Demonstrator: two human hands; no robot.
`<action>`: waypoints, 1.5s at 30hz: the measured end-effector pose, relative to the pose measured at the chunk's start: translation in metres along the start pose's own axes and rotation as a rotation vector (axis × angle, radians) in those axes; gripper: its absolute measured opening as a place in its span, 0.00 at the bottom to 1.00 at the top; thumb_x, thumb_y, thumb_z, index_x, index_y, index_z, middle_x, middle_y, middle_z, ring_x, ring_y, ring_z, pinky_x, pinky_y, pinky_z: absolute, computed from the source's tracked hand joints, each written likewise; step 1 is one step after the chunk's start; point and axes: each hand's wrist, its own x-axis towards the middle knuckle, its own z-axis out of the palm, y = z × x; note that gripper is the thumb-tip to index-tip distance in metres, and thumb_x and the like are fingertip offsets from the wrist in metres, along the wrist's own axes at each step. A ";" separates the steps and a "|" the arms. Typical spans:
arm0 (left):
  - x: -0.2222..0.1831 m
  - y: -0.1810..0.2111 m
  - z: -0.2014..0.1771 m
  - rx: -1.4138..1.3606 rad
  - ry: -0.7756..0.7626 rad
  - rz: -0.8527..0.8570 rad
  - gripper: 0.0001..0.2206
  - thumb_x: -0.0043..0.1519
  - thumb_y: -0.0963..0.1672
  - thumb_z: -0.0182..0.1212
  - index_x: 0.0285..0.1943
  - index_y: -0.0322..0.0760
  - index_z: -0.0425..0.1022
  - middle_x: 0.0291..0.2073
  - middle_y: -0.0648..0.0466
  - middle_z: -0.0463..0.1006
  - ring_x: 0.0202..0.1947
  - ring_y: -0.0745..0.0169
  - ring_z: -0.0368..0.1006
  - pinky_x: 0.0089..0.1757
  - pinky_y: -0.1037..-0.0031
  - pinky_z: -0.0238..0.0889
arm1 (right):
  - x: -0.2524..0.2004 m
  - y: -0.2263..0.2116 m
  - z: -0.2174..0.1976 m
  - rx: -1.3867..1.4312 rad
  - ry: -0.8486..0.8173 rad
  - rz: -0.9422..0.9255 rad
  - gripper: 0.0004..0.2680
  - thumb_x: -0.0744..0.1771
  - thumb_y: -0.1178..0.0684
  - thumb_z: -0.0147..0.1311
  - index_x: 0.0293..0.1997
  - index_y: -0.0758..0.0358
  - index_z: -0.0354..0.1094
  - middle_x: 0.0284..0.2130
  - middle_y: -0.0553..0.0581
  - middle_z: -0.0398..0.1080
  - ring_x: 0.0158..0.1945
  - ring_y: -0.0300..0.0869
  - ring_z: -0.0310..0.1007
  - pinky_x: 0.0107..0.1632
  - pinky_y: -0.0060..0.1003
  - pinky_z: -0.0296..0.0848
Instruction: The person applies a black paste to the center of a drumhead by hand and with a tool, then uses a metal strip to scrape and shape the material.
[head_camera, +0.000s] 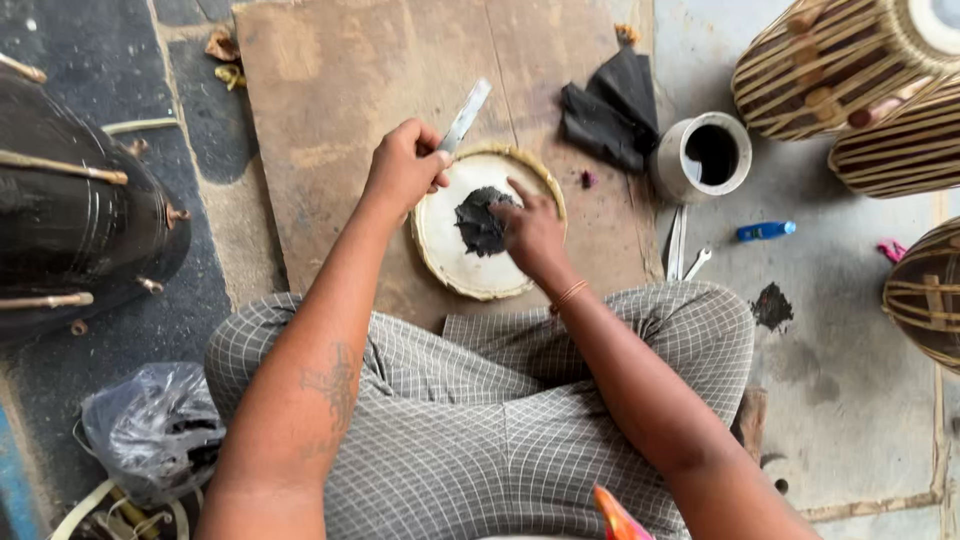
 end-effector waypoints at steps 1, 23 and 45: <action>0.003 -0.001 0.000 0.009 -0.015 0.023 0.04 0.61 0.38 0.62 0.40 0.33 0.71 0.28 0.54 0.79 0.25 0.69 0.78 0.28 0.76 0.70 | 0.003 0.008 -0.005 0.069 0.092 -0.079 0.15 0.64 0.61 0.54 0.54 0.48 0.76 0.69 0.51 0.60 0.68 0.53 0.58 0.69 0.52 0.60; 0.003 -0.019 0.009 0.445 0.070 0.278 0.05 0.63 0.36 0.60 0.45 0.30 0.71 0.34 0.49 0.79 0.32 0.57 0.80 0.35 0.66 0.72 | 0.019 0.015 -0.021 0.937 -0.140 0.049 0.08 0.69 0.51 0.58 0.39 0.66 0.74 0.29 0.54 0.78 0.26 0.33 0.70 0.30 0.31 0.72; 0.018 -0.110 0.020 1.045 -0.113 -0.103 0.18 0.69 0.40 0.48 0.69 0.33 0.59 0.55 0.31 0.75 0.57 0.29 0.73 0.54 0.48 0.68 | -0.001 0.003 0.002 -0.220 -0.105 -0.035 0.25 0.64 0.65 0.47 0.68 0.40 0.64 0.75 0.48 0.43 0.73 0.59 0.39 0.69 0.67 0.37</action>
